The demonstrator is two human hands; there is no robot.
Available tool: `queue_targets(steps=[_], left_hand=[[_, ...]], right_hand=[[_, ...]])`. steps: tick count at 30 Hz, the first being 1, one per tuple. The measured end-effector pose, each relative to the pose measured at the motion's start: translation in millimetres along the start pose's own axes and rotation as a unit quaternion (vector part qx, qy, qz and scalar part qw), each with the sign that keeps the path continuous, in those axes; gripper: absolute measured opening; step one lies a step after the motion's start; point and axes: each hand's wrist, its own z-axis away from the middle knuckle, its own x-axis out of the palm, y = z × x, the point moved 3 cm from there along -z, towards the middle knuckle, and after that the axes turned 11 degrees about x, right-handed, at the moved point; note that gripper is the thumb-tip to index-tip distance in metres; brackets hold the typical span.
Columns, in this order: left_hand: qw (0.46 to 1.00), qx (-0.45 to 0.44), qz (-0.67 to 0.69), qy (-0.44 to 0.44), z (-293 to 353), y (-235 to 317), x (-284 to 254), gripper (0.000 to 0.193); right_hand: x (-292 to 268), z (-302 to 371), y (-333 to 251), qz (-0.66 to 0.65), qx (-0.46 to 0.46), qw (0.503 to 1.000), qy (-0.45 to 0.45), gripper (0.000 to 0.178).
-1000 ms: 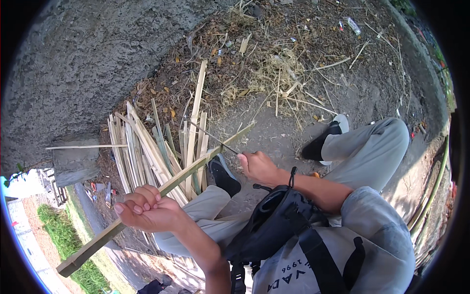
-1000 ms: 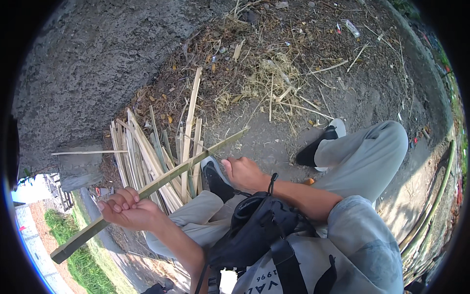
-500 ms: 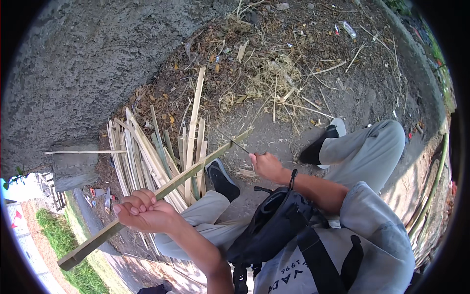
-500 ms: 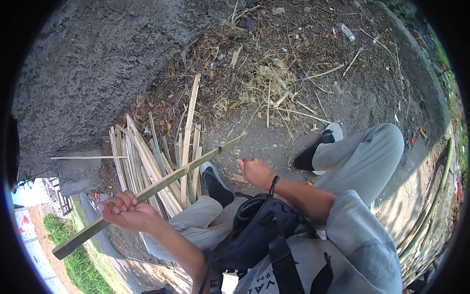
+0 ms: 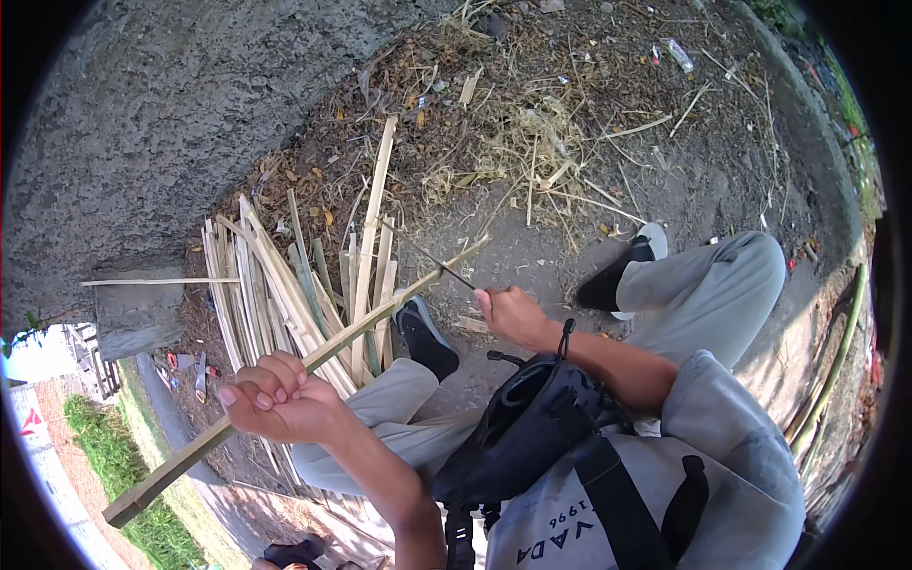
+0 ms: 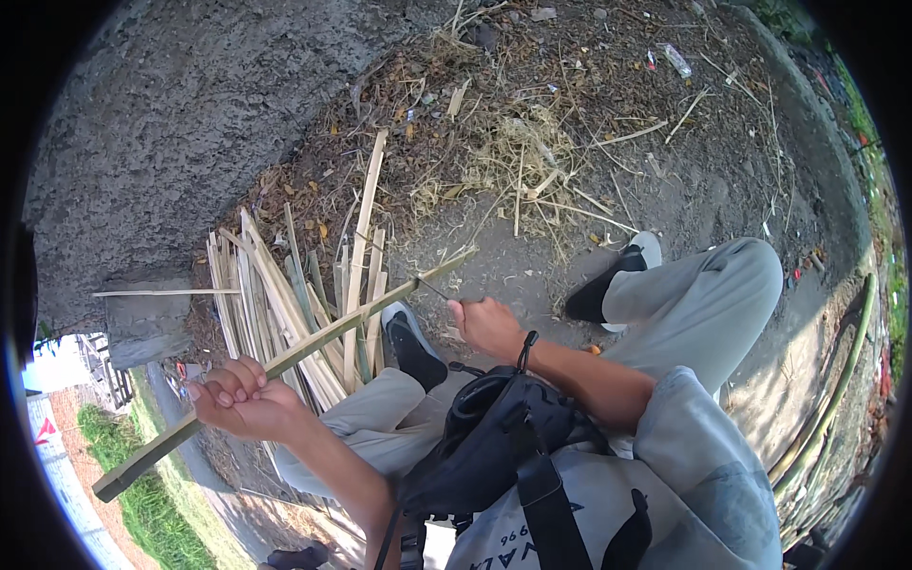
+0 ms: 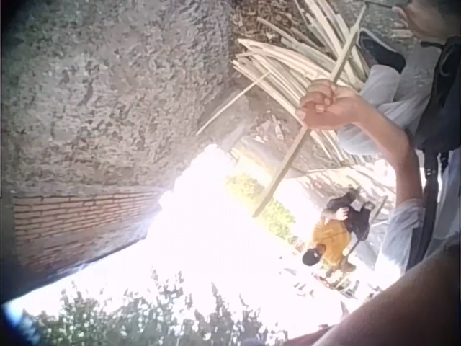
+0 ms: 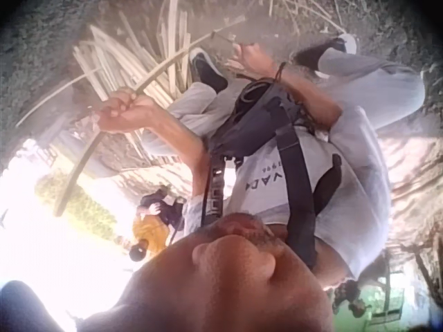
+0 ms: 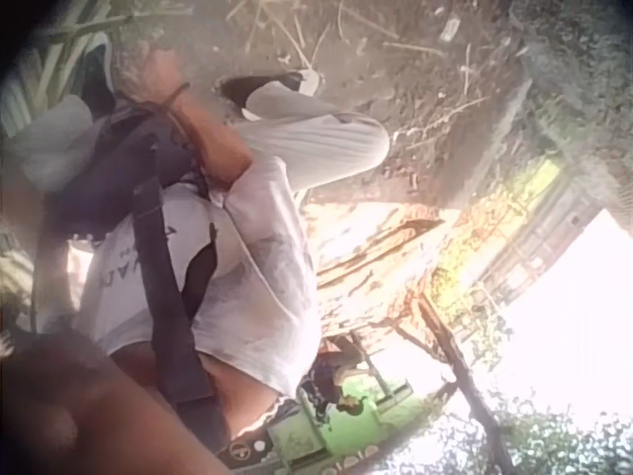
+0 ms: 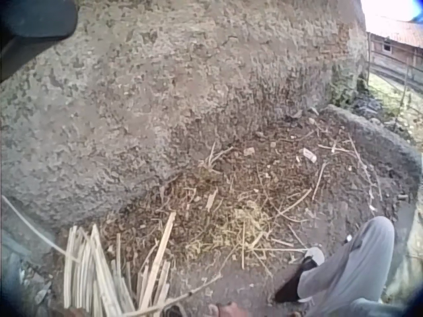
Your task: The person uses a knife to shave and smooth the surface of a bamboo strip, repeatedly drawing the blade along the length of the wood while holding it by hand.
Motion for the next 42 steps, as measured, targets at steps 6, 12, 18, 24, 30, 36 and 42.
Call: queue_targets(steps=[6, 12, 18, 24, 30, 36, 42], left_hand=[[0.999, 0.028, -0.033, 0.031, -10.9, -7.4, 5.3, 0.044], [1.000, 0.003, -0.024, 0.018, 5.6, -0.9, 4.6, 0.042], [1.000, -0.007, 0.014, -0.022, 8.7, 2.6, 7.6, 0.044], [1.000, -0.004, -0.007, 0.005, 7.6, -3.3, 10.5, 0.045], [1.000, -0.002, 0.025, -0.019, 11.2, 3.6, 9.1, 0.045], [1.000, 0.005, 0.002, -0.009, 10.7, -0.5, 10.3, 0.045], [1.000, 0.003, 0.007, -0.004, 10.7, 3.2, 9.0, 0.045]], right_hand=[[7.3, -4.1, 3.4, 0.016, 0.015, 1.000, -0.001, 0.048], [-33.4, 23.3, -75.8, -0.024, -0.070, 0.996, -0.053, 0.050], [-10.5, -10.8, -18.2, 0.008, -0.002, 1.000, 0.010, 0.049], [-19.6, -2.7, -34.2, -0.018, 0.012, 1.000, -0.004, 0.050], [-7.6, -8.1, -3.1, -0.018, 0.031, 0.999, 0.029, 0.052], [-23.2, 0.0, -38.5, -0.024, 0.046, 0.998, -0.029, 0.050], [-9.9, 1.1, -20.2, -0.051, -0.025, 0.998, -0.001, 0.051]])
